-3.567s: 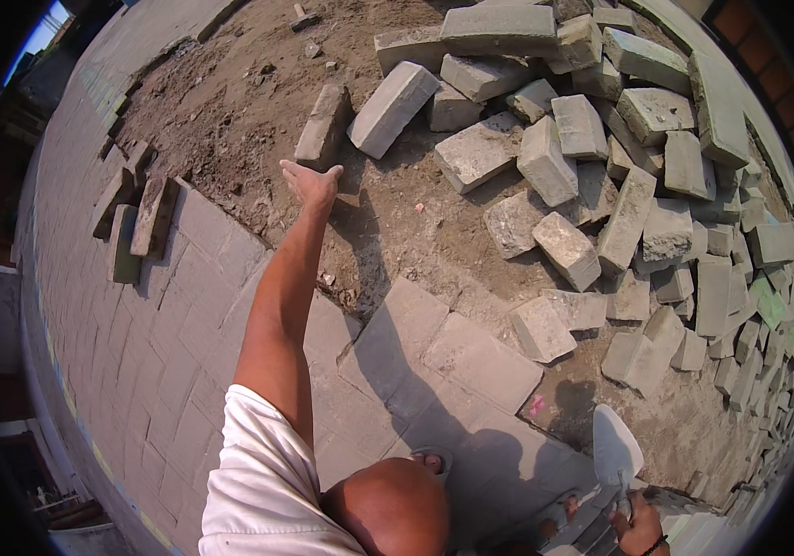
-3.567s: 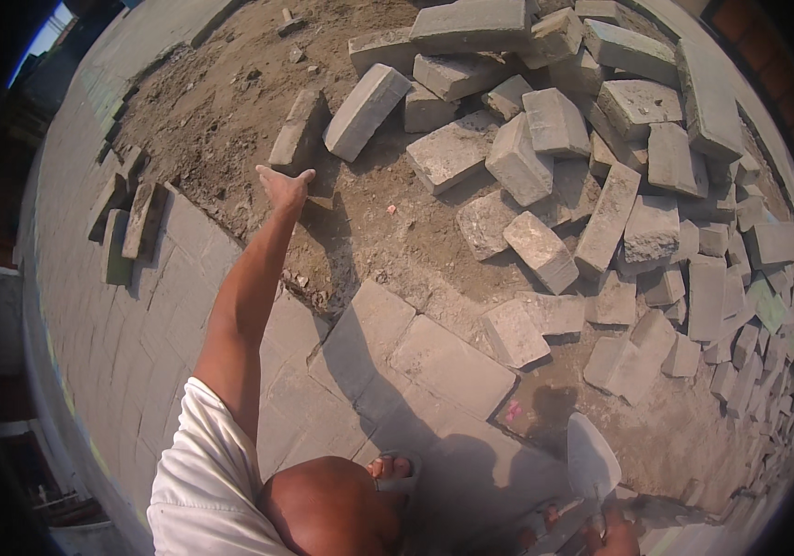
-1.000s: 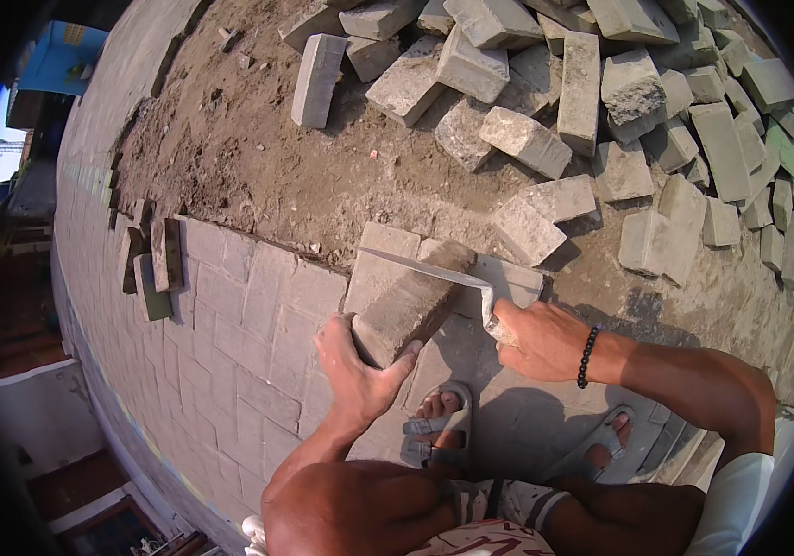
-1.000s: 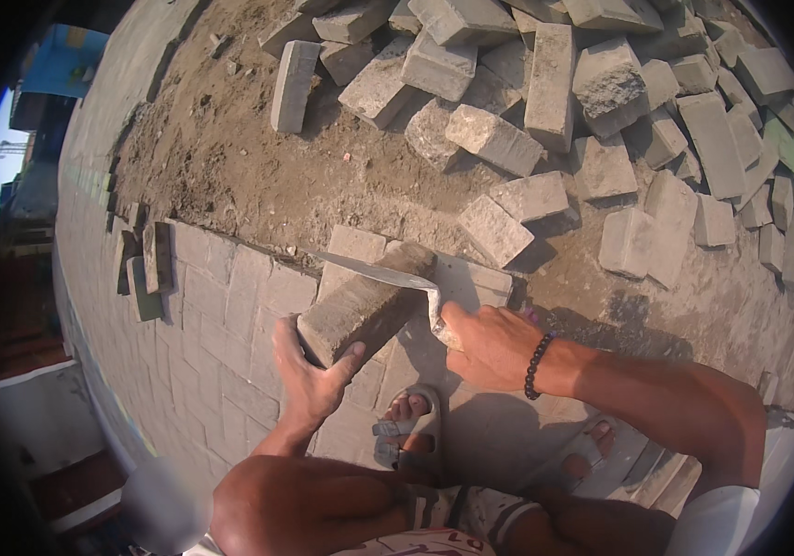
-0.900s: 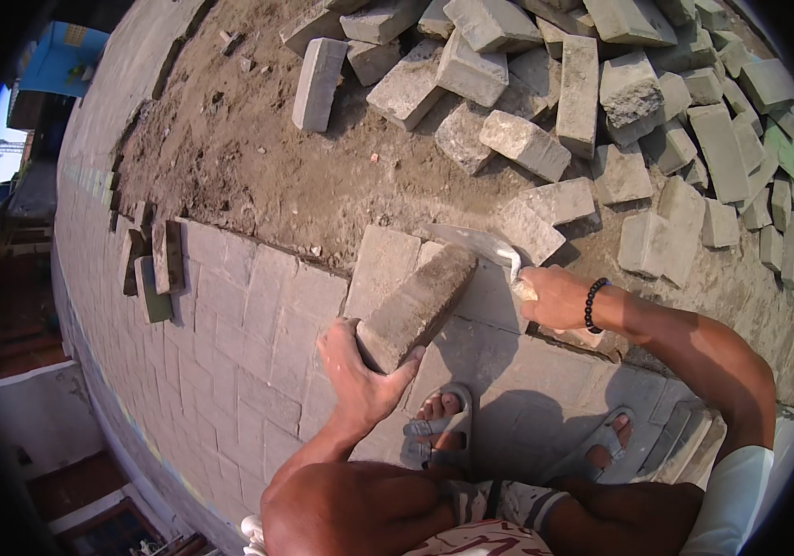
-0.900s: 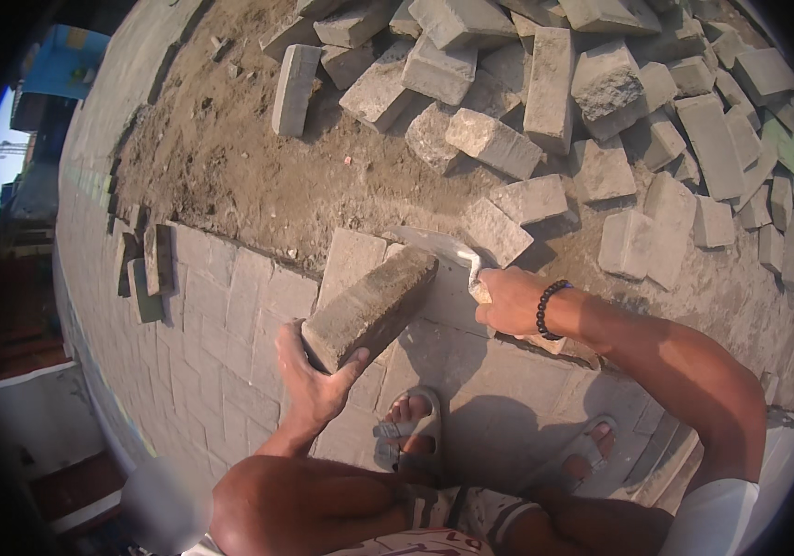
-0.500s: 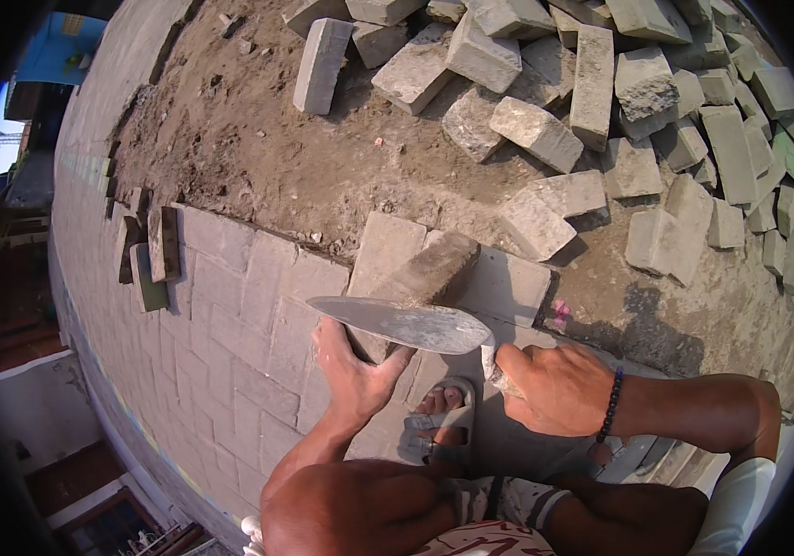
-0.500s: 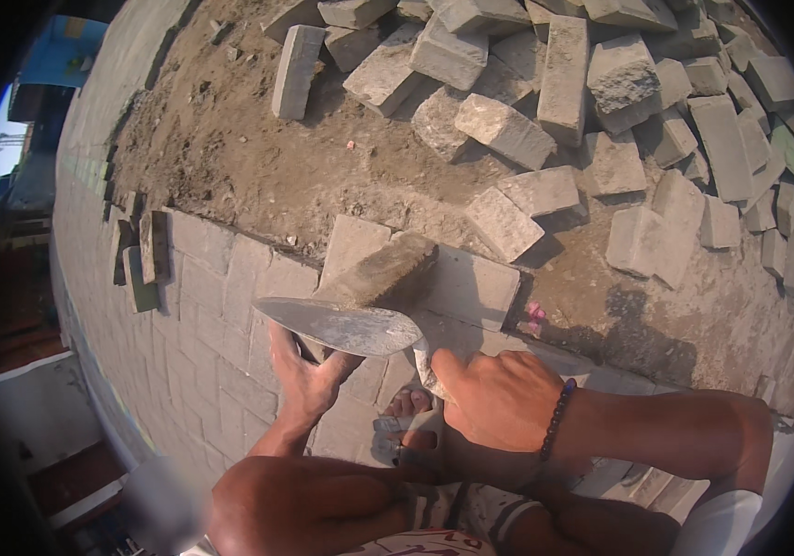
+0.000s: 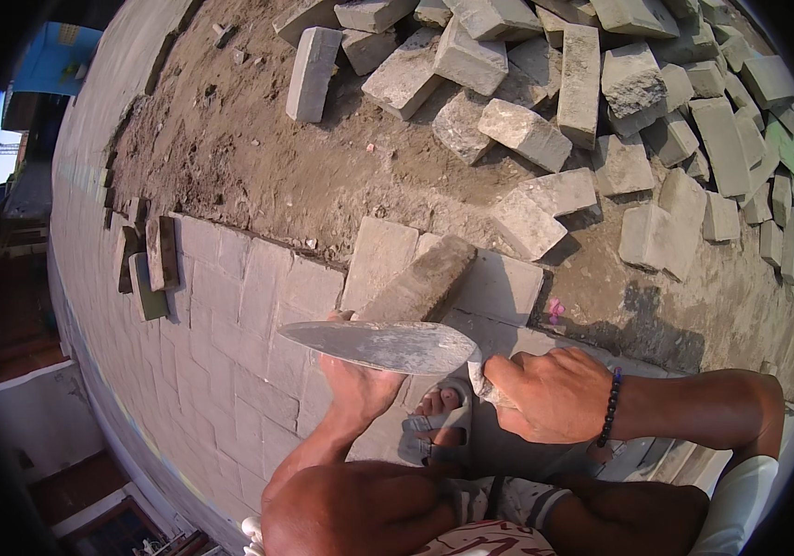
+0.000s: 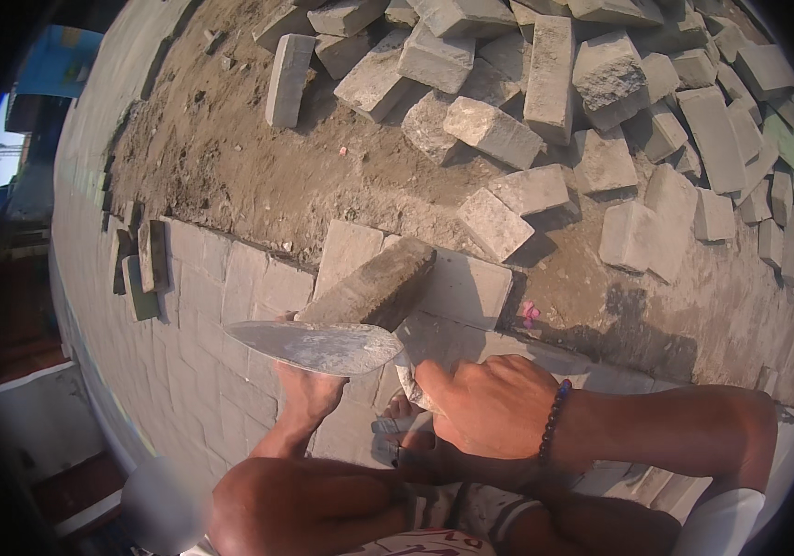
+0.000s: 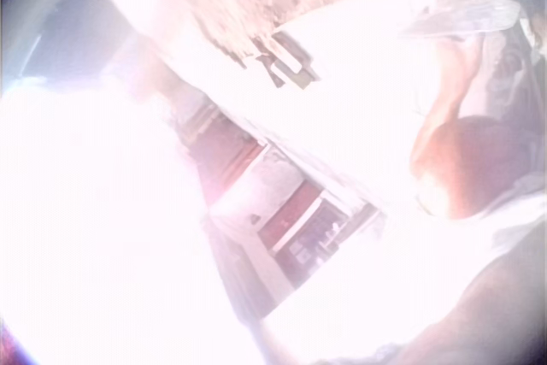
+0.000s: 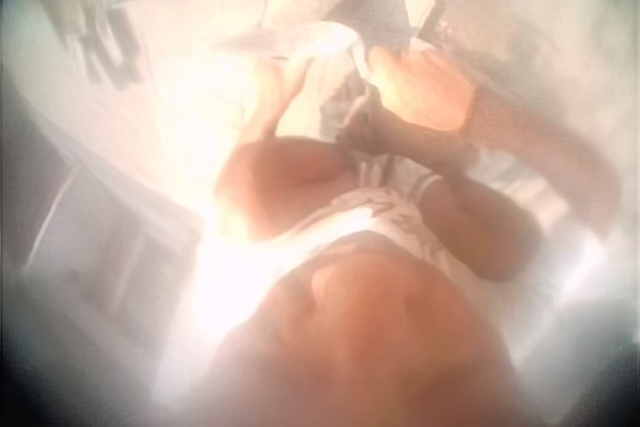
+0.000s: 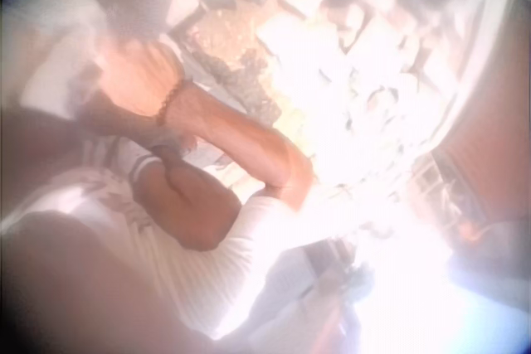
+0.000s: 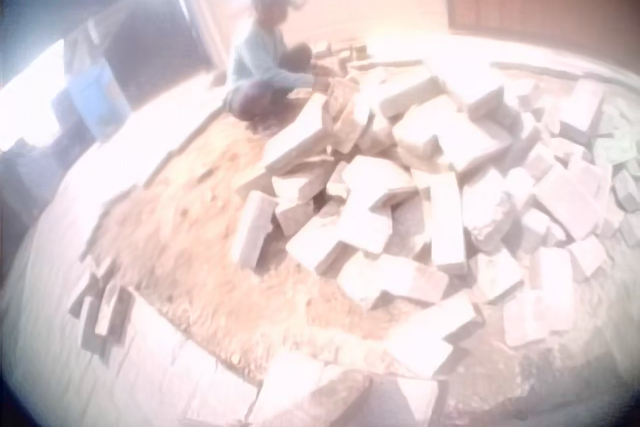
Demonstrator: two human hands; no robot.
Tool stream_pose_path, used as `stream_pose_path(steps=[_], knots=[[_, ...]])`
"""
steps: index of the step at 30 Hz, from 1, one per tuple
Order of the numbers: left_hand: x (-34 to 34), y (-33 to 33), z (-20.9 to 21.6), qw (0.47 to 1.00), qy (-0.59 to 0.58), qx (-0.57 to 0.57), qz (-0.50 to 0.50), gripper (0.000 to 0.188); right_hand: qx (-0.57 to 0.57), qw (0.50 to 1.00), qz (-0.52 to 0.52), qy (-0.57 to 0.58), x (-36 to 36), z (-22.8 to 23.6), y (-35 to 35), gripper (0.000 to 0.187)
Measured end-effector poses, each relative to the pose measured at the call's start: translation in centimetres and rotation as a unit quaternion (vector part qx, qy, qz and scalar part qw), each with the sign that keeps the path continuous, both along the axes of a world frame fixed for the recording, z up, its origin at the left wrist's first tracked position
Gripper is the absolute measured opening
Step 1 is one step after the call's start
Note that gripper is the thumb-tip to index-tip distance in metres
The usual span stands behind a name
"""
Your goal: The person repeatedly picks up rectangular bricks from a pile and scrapes their surfaces with a trowel to remove residue. The person handles each brick individually, scraping multiple sides before placing it back on the pile.
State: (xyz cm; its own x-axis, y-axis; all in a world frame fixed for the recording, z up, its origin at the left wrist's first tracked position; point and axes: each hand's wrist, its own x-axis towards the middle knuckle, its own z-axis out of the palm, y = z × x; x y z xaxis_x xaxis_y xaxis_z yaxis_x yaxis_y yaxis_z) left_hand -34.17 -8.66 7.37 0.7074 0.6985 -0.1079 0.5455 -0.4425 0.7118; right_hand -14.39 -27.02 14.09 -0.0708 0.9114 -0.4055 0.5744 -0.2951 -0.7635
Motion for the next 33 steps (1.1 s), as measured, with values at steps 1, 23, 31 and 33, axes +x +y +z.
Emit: stream_pose_path(steps=[1,23,31,33], knots=[[0.2,-0.3,0.4,0.998,0.007,0.06,0.013,0.069,-0.027,0.999,-0.023,-0.015,0.3,-2.0,-0.1,0.027],[-2.6,-0.3,0.1,0.863,-0.216,-0.357,0.284,0.054,-0.007,0.996,-0.043,0.072,-3.0,-3.5,-0.4,0.03],[-3.1,-1.4,-0.2,0.86,-0.206,-0.366,0.291,0.059,0.014,0.997,-0.003,-0.08,1.9,-9.6,2.9,0.024],[-3.4,-1.0,-0.5,0.847,-0.235,-0.38,0.288,0.06,0.022,0.995,0.007,-0.1,2.8,-9.1,4.2,0.027]])
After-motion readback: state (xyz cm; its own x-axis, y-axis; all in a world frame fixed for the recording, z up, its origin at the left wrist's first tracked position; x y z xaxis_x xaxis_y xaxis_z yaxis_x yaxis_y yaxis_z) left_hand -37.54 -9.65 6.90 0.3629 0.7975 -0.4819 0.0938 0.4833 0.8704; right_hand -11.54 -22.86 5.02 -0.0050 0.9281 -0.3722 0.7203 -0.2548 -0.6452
